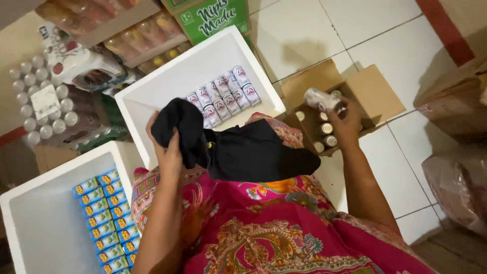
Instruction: The person wipes individual beverage cans with a black cloth and arranges them into rows inside a white foam container.
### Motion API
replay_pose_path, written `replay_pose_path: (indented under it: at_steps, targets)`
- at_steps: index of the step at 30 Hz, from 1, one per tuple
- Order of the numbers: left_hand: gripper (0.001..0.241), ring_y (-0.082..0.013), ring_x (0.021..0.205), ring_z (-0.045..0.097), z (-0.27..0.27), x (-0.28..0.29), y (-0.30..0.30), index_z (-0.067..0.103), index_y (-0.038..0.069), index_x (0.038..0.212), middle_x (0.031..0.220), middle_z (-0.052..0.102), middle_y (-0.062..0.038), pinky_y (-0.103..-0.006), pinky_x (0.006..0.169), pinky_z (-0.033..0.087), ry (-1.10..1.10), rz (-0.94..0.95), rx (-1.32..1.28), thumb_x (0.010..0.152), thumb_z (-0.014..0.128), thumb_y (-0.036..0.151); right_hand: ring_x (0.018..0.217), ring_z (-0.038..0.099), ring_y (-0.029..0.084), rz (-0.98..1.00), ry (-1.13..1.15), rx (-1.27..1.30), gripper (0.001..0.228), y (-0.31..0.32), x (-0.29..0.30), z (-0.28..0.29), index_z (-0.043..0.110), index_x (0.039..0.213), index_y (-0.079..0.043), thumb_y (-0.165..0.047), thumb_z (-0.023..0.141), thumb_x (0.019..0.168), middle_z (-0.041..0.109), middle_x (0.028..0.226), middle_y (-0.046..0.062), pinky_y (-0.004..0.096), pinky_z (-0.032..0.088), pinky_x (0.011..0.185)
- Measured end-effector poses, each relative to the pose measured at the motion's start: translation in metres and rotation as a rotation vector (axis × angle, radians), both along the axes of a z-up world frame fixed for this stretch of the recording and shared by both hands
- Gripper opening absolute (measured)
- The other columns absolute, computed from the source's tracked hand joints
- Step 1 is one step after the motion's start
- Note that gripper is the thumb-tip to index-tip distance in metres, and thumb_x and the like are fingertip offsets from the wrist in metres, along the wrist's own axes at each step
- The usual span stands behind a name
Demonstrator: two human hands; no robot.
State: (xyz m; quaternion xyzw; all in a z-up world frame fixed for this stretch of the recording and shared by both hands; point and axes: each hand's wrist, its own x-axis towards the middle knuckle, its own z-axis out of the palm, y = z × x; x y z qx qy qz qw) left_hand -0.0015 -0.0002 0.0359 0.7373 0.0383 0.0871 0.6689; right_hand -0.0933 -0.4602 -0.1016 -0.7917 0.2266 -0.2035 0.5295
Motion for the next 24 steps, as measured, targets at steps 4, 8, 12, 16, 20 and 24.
replay_pose_path:
  at_steps: [4,8,12,16,20,24]
  targets:
    - [0.08,-0.0255,0.117,0.048,0.059,-0.012,-0.035,0.041,0.011,0.154,0.123,0.053,-0.015,-0.0432,0.11,0.038,-0.278,-0.057,0.205,0.082,0.07,-0.01,0.092,0.055,0.021,0.098,-0.288,0.059,0.049,0.042,0.005,0.114,0.058,0.138,-0.001,-0.011,0.074,0.092,0.06,0.112,0.015,0.031,0.05,0.076]
    - [0.089,-0.0373,0.109,0.037,0.103,-0.033,-0.072,0.042,0.007,0.152,0.123,0.035,-0.02,-0.0464,0.099,0.035,-0.334,-0.218,0.355,0.075,0.088,0.01,0.088,0.064,0.02,0.277,-0.448,-0.017,0.056,0.077,0.008,0.177,0.068,0.129,-0.003,-0.028,0.082,0.081,0.065,0.099,0.013,0.029,0.05,0.068]
    - [0.115,-0.0418,0.105,0.046,0.108,-0.067,-0.1,0.04,0.006,0.156,0.129,0.033,-0.028,-0.0578,0.096,0.041,-0.246,-0.445,0.31,0.06,0.1,0.025,0.075,0.064,0.025,0.481,-0.541,-0.033,0.048,0.147,0.001,0.211,0.075,0.117,-0.007,-0.033,0.084,0.079,0.07,0.09,0.013,0.041,0.054,0.071]
    - [0.076,-0.0459,0.109,0.062,0.04,-0.071,-0.093,0.062,0.003,0.128,0.116,0.058,-0.021,-0.0511,0.095,0.049,-0.329,-0.562,0.364,0.064,0.095,0.027,0.065,0.06,0.025,0.567,-0.5,-0.235,0.053,0.188,-0.007,0.216,0.073,0.118,-0.015,-0.032,0.088,0.07,0.062,0.092,0.007,0.037,0.053,0.061]
    - [0.063,-0.0471,0.11,0.065,0.008,-0.075,-0.073,0.062,-0.001,0.124,0.112,0.066,-0.026,-0.0569,0.099,0.048,-0.291,-0.452,0.297,0.066,0.085,0.009,0.09,0.068,0.037,0.686,-0.476,-0.138,0.057,0.202,-0.015,0.197,0.063,0.133,-0.009,-0.032,0.081,0.084,0.062,0.108,0.013,0.043,0.056,0.079]
    - [0.071,-0.0401,0.113,0.065,0.02,-0.082,-0.061,0.059,-0.003,0.129,0.116,0.067,-0.028,-0.0552,0.102,0.047,-0.151,-0.254,0.226,0.066,0.091,0.008,0.083,0.066,0.025,0.769,-0.538,0.169,0.063,0.206,-0.01,0.165,0.045,0.151,-0.005,-0.033,0.068,0.1,0.056,0.125,0.017,0.034,0.056,0.064]
